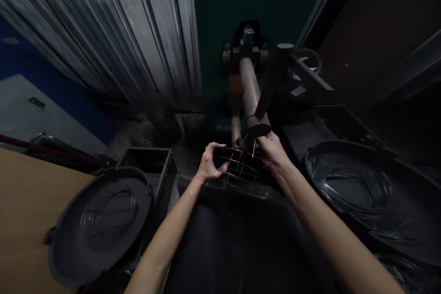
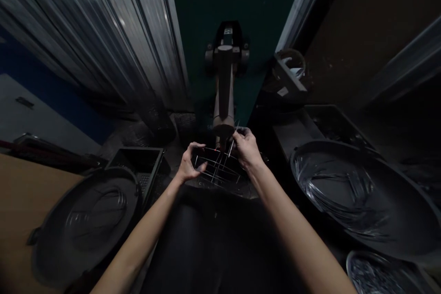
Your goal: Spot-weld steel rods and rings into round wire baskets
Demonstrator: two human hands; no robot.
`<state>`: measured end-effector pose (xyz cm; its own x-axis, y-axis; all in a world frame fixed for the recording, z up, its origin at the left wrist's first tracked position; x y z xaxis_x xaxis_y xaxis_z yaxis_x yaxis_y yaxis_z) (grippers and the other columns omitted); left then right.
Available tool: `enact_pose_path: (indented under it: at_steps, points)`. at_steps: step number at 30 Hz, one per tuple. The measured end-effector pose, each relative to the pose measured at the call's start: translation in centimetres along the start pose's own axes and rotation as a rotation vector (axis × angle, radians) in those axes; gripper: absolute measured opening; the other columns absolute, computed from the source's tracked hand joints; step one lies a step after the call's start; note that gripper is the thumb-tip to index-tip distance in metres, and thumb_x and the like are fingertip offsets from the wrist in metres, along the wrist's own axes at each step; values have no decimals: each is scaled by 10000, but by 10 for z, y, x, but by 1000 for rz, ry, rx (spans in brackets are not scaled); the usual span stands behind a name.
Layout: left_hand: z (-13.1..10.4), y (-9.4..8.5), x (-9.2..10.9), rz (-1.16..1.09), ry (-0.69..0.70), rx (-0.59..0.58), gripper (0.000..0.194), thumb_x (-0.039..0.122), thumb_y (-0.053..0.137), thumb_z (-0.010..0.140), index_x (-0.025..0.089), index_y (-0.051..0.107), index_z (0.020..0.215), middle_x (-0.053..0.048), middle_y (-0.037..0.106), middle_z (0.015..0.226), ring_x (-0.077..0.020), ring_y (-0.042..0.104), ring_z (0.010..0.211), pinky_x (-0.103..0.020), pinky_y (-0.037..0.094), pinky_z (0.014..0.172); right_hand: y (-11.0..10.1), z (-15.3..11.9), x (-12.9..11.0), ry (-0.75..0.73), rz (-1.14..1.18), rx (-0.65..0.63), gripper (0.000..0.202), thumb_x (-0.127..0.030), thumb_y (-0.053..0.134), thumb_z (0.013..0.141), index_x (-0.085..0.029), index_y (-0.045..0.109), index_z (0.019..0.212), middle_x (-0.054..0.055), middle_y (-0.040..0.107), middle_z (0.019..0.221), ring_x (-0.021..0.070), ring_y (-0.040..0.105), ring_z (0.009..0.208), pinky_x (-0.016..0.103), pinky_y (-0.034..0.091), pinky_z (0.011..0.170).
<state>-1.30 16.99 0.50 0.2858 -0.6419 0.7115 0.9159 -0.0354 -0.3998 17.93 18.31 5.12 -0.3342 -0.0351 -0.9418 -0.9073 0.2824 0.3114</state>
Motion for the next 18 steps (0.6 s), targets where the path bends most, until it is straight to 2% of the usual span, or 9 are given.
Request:
enact_pose_path:
  at_steps: [3, 7, 11, 18]
  points:
    - [-2, -2, -4, -24, -22, 25, 513, 231, 634, 611, 167, 495, 1100, -82, 533, 1022, -221, 546, 921, -373, 460, 829, 4, 2, 1, 0, -38, -1, 492, -394, 806, 492, -206, 452, 777, -101, 449, 449, 54, 363, 348, 166, 273, 313]
    - [-2, -7, -9, -41, -61, 57, 505, 241, 634, 613, 163, 492, 1091, -81, 536, 1022, -215, 548, 921, -364, 463, 832, 10, 11, 7, -31, -76, 13, 458, -403, 770, 523, -212, 450, 789, -89, 467, 470, 81, 414, 364, 201, 328, 327]
    - [0, -9, -13, -52, -64, 66, 505, 248, 633, 613, 168, 494, 1092, -75, 538, 1018, -207, 548, 914, -356, 463, 832, 14, 18, 11, -35, -65, 12, 410, -343, 734, 544, -228, 426, 790, -94, 460, 504, 94, 447, 382, 208, 335, 332]
    - [3, -10, -17, -93, -65, 81, 493, 233, 642, 612, 168, 496, 1079, -65, 534, 974, -197, 553, 893, -342, 476, 805, 18, 18, 7, 9, -96, 43, 431, -273, 726, 506, -224, 431, 816, -83, 491, 565, 84, 443, 426, 202, 338, 361]
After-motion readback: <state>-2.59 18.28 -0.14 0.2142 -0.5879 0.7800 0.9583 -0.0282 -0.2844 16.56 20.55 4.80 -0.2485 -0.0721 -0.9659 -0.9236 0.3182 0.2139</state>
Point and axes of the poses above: each hand's wrist, its own z-axis towards the middle knuckle, its own y-axis out of the palm, x = y × z, the point moved 3 cm from there along z, towards the middle knuckle
